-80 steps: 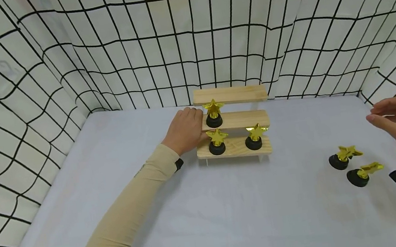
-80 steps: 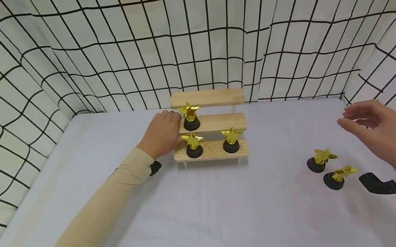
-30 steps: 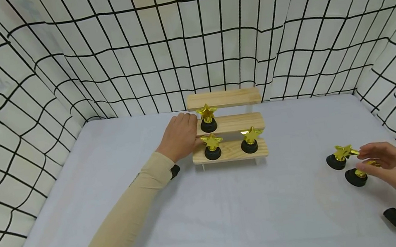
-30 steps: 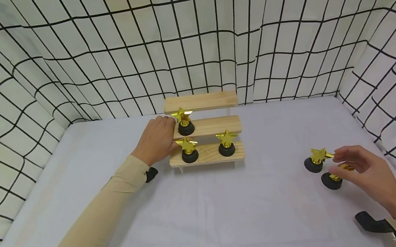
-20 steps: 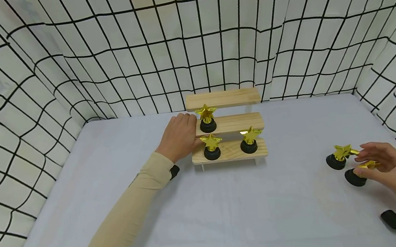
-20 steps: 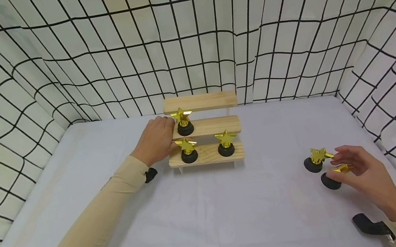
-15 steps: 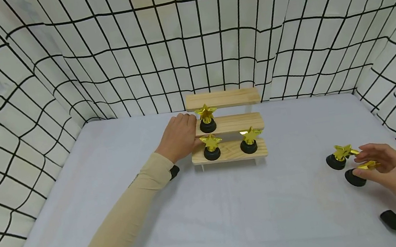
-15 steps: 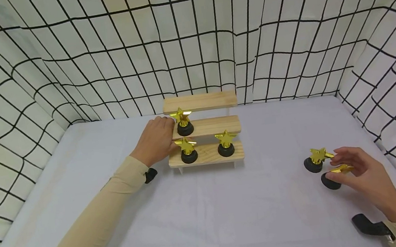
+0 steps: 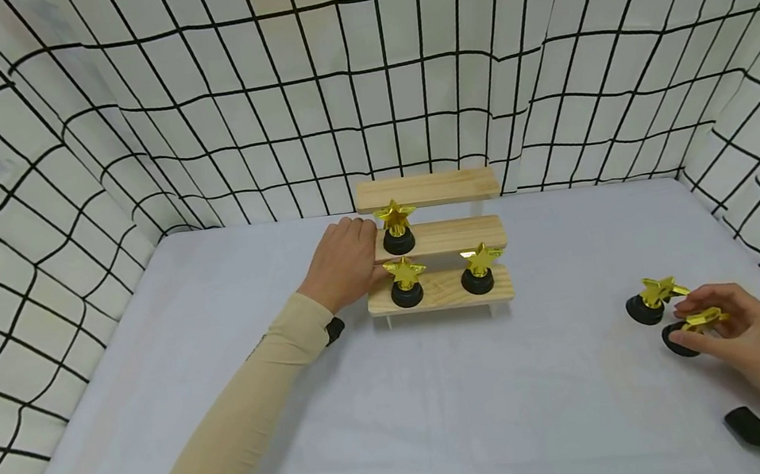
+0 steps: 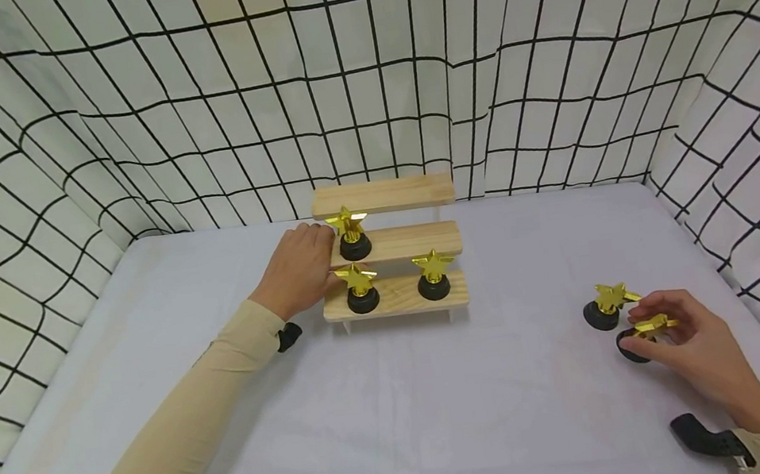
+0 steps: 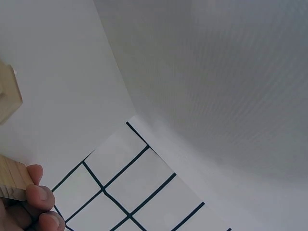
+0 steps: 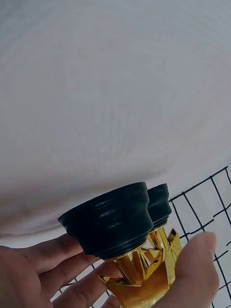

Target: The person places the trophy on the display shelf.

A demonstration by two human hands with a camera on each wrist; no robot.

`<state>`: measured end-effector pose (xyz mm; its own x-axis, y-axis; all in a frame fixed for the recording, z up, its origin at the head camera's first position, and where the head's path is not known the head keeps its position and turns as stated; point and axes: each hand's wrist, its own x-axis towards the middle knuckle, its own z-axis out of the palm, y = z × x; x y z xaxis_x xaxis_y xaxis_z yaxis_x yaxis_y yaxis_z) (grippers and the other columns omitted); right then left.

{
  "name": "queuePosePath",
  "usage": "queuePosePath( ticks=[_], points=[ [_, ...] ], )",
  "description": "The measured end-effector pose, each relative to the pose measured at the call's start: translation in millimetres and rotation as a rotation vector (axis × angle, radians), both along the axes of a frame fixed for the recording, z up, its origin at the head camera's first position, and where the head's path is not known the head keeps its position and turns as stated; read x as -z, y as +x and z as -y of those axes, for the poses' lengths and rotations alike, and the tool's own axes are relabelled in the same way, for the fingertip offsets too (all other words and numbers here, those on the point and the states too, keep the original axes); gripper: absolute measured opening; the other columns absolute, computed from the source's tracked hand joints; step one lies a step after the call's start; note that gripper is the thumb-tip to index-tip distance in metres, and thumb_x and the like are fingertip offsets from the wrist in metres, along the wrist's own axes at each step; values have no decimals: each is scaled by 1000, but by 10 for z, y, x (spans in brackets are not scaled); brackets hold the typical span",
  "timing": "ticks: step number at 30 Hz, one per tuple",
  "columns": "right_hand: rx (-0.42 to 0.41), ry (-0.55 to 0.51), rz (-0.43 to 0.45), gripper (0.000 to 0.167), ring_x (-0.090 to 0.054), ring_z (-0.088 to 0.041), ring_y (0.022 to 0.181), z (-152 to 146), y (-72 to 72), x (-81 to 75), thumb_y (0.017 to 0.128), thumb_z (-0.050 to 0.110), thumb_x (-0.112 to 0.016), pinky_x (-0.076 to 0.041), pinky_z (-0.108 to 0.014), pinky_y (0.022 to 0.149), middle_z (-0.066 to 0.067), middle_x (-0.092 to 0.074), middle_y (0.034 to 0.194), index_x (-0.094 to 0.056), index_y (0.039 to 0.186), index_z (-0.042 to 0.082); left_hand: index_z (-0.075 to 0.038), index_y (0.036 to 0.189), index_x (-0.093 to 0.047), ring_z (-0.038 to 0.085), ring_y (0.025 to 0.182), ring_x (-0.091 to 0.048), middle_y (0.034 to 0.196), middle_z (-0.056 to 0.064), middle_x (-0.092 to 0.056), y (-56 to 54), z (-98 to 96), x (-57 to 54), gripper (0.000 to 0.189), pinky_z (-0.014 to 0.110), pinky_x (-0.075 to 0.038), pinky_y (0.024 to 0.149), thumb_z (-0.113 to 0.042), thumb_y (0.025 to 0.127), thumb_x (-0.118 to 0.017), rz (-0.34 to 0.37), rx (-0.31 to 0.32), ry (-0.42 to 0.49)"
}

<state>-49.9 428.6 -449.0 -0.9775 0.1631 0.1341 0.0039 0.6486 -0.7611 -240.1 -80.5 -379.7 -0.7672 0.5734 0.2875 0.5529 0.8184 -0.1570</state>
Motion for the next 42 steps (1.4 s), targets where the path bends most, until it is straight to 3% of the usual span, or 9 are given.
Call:
queuePosePath(
  ticks=[7,17,25,34,42],
  points=[
    [-5,38,43,54,-53,19,99,-27,48,10,87,19,-84,-36,2,81,32,-58,108,-54,131,11,1,116,-56,27,86,-51,102,12,-64,3,-3,-6,60,37,-43,75,-50,90,-74,16,-5,7],
    [2,102,79,47,-51,25,94,-69,87,34,87,16,-83,-43,2,77,30,-53,106,-57,124,5,0,115,-57,27,85,-52,97,11,-62,-27,-14,-2,59,37,-45,76,-50,90,-74,22,-10,15],
    [10,124,146,53,-43,30,96,-104,112,86,87,28,-85,-44,2,76,30,-53,107,-59,126,3,0,115,-58,26,84,-51,99,11,-64,-10,1,15,63,36,-44,74,-53,88,-77,11,-8,24],
    [4,185,180,54,-37,32,93,-132,162,99,90,29,-82,-42,3,74,-15,-60,125,-57,129,1,0,115,-58,26,85,-52,97,11,-63,7,6,13,62,37,-45,75,-53,89,-75,17,-13,28],
    [45,237,202,56,-43,30,83,-120,159,43,85,36,-86,-44,-3,66,-19,-67,119,-62,122,3,1,119,-57,27,88,-54,101,12,-64,1,5,17,61,38,-46,79,-51,90,-74,11,-9,32]
  ],
)
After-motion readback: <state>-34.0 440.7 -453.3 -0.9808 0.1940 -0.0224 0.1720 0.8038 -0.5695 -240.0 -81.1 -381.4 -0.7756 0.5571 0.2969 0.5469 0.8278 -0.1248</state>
